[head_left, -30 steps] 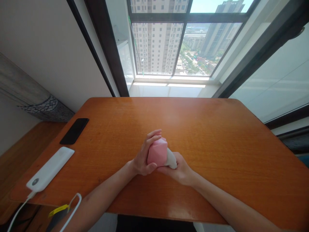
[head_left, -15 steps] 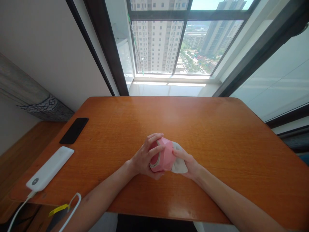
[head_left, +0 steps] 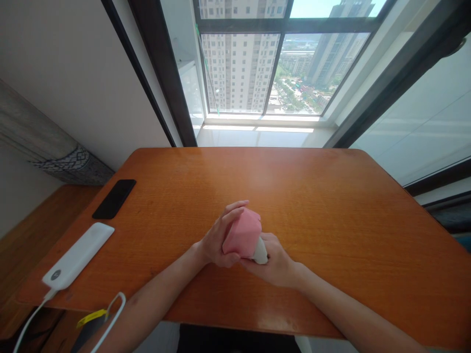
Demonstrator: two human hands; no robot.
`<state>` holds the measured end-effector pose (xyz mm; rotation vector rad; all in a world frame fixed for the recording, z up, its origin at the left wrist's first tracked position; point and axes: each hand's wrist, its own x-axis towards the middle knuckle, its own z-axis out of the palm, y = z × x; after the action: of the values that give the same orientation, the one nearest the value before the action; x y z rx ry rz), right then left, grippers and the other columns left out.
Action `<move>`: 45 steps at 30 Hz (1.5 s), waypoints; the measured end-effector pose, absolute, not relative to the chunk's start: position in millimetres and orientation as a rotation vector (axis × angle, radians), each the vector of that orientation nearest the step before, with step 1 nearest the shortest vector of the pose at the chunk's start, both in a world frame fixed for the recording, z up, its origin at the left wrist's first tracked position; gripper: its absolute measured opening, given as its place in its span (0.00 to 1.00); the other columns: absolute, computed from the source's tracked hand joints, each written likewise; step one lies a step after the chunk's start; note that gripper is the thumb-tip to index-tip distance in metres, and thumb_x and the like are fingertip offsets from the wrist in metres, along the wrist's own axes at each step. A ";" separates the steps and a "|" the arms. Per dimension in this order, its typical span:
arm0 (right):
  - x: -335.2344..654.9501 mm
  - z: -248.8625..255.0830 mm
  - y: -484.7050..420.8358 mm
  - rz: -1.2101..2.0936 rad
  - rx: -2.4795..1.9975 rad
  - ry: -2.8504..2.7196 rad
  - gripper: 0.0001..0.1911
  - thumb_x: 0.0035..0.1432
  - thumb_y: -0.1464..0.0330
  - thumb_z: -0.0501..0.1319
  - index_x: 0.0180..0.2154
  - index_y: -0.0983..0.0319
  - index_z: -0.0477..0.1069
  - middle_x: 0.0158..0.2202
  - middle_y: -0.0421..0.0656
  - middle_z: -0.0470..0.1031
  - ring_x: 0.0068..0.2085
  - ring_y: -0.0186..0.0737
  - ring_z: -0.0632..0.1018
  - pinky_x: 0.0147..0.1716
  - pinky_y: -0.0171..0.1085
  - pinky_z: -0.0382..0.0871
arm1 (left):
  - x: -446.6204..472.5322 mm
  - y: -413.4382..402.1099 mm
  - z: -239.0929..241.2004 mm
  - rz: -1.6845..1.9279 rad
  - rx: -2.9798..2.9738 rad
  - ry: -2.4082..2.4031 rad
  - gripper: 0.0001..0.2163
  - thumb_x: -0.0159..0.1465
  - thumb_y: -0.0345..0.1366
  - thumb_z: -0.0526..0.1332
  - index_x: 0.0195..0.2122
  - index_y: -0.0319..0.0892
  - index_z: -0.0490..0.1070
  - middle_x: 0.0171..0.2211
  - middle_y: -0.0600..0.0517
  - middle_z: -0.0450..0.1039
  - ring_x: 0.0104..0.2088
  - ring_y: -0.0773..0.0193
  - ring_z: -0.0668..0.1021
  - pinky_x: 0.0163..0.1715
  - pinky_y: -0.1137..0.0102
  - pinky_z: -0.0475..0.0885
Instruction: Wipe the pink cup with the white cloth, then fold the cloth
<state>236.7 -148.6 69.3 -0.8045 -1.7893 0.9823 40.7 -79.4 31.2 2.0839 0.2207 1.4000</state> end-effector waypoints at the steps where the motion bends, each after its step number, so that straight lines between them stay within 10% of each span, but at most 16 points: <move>1: 237.5 70.1 -149.0 1.178 -0.851 -1.685 0.14 0.62 0.61 0.73 0.29 0.61 0.75 0.24 0.37 0.72 0.24 0.32 0.67 0.25 0.33 0.65 | 40.1 -79.5 33.1 1.402 2.104 0.217 0.50 0.64 0.68 0.64 0.79 0.46 0.51 0.75 0.33 0.57 0.74 0.32 0.66 0.70 0.37 0.67; 11: 243.7 76.3 -143.5 2.109 -0.606 -0.612 0.28 0.55 0.58 0.79 0.55 0.60 0.81 0.50 0.49 0.87 0.46 0.43 0.87 0.48 0.37 0.82 | 36.9 -76.1 43.9 1.368 2.423 0.137 0.51 0.60 0.60 0.70 0.80 0.51 0.53 0.79 0.38 0.51 0.75 0.31 0.64 0.70 0.35 0.67; 15: 246.7 69.8 -143.7 2.006 -0.706 -0.772 0.32 0.56 0.52 0.79 0.56 0.60 0.79 0.48 0.47 0.86 0.44 0.42 0.86 0.46 0.38 0.81 | 38.3 -77.7 41.5 1.439 2.405 0.167 0.47 0.61 0.56 0.70 0.79 0.48 0.55 0.76 0.37 0.56 0.72 0.34 0.68 0.70 0.37 0.67; 19: 250.6 64.9 -144.8 1.681 -0.811 -1.388 0.23 0.57 0.51 0.77 0.37 0.63 0.79 0.27 0.38 0.75 0.25 0.32 0.71 0.25 0.31 0.67 | 38.0 -79.1 35.5 1.450 2.289 0.232 0.45 0.64 0.59 0.66 0.78 0.48 0.55 0.74 0.36 0.58 0.70 0.34 0.69 0.68 0.36 0.69; 24: 242.0 68.1 -147.2 0.877 -0.697 -1.920 0.10 0.64 0.65 0.71 0.32 0.60 0.76 0.30 0.40 0.76 0.30 0.34 0.71 0.32 0.35 0.69 | 38.6 -79.9 33.5 1.413 2.202 0.241 0.44 0.66 0.61 0.64 0.78 0.46 0.55 0.73 0.35 0.59 0.69 0.36 0.70 0.65 0.41 0.73; 30: 244.9 78.7 -146.0 1.664 -0.872 -1.388 0.17 0.56 0.58 0.79 0.32 0.62 0.78 0.24 0.35 0.71 0.24 0.31 0.67 0.23 0.31 0.64 | 38.7 -79.0 32.4 1.411 2.141 0.212 0.53 0.60 0.68 0.66 0.79 0.47 0.51 0.76 0.34 0.56 0.74 0.32 0.65 0.69 0.37 0.69; 35: 250.4 79.2 -141.8 2.056 -0.671 -0.706 0.32 0.49 0.56 0.82 0.54 0.58 0.82 0.44 0.45 0.85 0.41 0.40 0.84 0.42 0.36 0.80 | 35.1 -75.4 31.7 1.364 2.266 0.200 0.58 0.54 0.68 0.72 0.80 0.50 0.50 0.78 0.34 0.51 0.75 0.29 0.64 0.69 0.35 0.69; 45: 250.5 71.5 -144.6 1.237 -0.718 -1.836 0.19 0.62 0.53 0.74 0.35 0.61 0.77 0.29 0.40 0.75 0.28 0.34 0.71 0.28 0.34 0.67 | 37.7 -76.9 25.4 1.434 2.170 0.259 0.53 0.57 0.63 0.70 0.78 0.46 0.53 0.74 0.33 0.58 0.72 0.32 0.68 0.66 0.39 0.72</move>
<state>250.5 -144.6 71.5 -0.7176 -1.8359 1.2366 37.7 -76.9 25.4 2.1700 0.2592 1.4336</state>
